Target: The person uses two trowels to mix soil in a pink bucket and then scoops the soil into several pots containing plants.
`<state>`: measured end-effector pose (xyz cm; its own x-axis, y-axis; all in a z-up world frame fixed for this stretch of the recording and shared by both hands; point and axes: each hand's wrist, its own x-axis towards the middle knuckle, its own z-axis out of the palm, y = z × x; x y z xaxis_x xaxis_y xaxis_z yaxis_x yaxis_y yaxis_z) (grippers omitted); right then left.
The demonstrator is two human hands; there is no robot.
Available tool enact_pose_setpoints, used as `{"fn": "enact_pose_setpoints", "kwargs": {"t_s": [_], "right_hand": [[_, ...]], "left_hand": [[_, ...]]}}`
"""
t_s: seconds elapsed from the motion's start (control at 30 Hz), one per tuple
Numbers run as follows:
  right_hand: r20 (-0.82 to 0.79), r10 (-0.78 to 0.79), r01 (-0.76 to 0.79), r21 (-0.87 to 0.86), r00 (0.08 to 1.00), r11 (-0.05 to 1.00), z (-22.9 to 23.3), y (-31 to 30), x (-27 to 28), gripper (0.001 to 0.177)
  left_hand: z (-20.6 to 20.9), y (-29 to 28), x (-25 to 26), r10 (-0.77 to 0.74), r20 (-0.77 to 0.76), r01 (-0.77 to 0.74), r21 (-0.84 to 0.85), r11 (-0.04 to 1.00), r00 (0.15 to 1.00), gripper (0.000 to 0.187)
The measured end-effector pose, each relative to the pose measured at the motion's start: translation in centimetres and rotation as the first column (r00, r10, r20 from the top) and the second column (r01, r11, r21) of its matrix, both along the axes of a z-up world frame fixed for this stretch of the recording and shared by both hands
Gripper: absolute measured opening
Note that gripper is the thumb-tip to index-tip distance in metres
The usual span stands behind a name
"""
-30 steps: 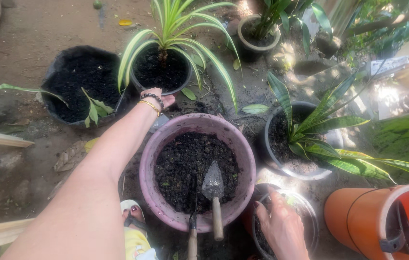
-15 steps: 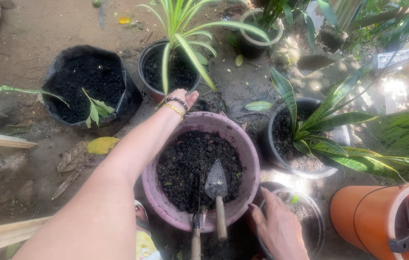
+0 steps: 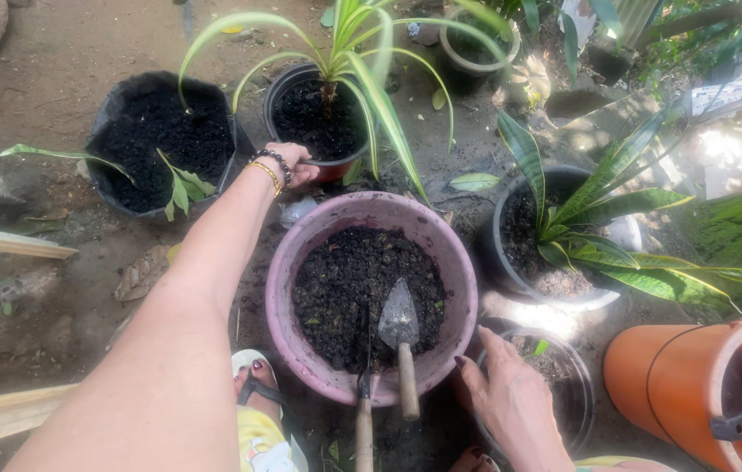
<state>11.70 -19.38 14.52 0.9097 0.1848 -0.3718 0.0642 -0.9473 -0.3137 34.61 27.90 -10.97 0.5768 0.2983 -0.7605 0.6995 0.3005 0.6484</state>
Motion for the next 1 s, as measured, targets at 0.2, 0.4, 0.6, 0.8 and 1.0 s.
{"fn": "enact_pose_setpoints", "kwargs": {"t_s": [0.2, 0.4, 0.6, 0.8, 1.0], "right_hand": [[0.151, 0.06, -0.058, -0.017, 0.987, 0.998, 0.0, -1.3, -0.7, 0.06], [0.034, -0.13, 0.128, 0.072, 0.991, 0.989, 2.5, -2.0, -1.3, 0.058], [0.784, -0.059, -0.108, 0.158, 0.618, 0.981, 1.6, -8.1, -1.0, 0.051], [0.676, -0.506, -0.056, 0.627, 0.536, 0.777, -1.1, -14.5, 3.8, 0.051], [0.723, -0.538, 0.304, 0.445, 0.433, 0.843, 0.7, -14.0, 3.8, 0.071]], "left_hand": [[4.0, -1.4, -2.1, -0.22, -0.296, 0.243, 0.041, 0.969, 0.93, 0.058], [18.9, -8.1, -8.2, -0.53, -0.534, 0.751, 0.419, 0.511, 0.659, 0.051], [30.7, -17.5, -17.2, -0.737, -0.622, 0.779, 0.589, -0.217, 0.265, 0.041], [37.7, -20.9, -26.6, -0.882, -0.347, 0.507, 0.849, -0.151, 0.318, 0.052], [38.7, -23.5, -31.6, -0.879, 0.106, 0.359, 0.885, 0.296, 0.464, 0.048]]}}
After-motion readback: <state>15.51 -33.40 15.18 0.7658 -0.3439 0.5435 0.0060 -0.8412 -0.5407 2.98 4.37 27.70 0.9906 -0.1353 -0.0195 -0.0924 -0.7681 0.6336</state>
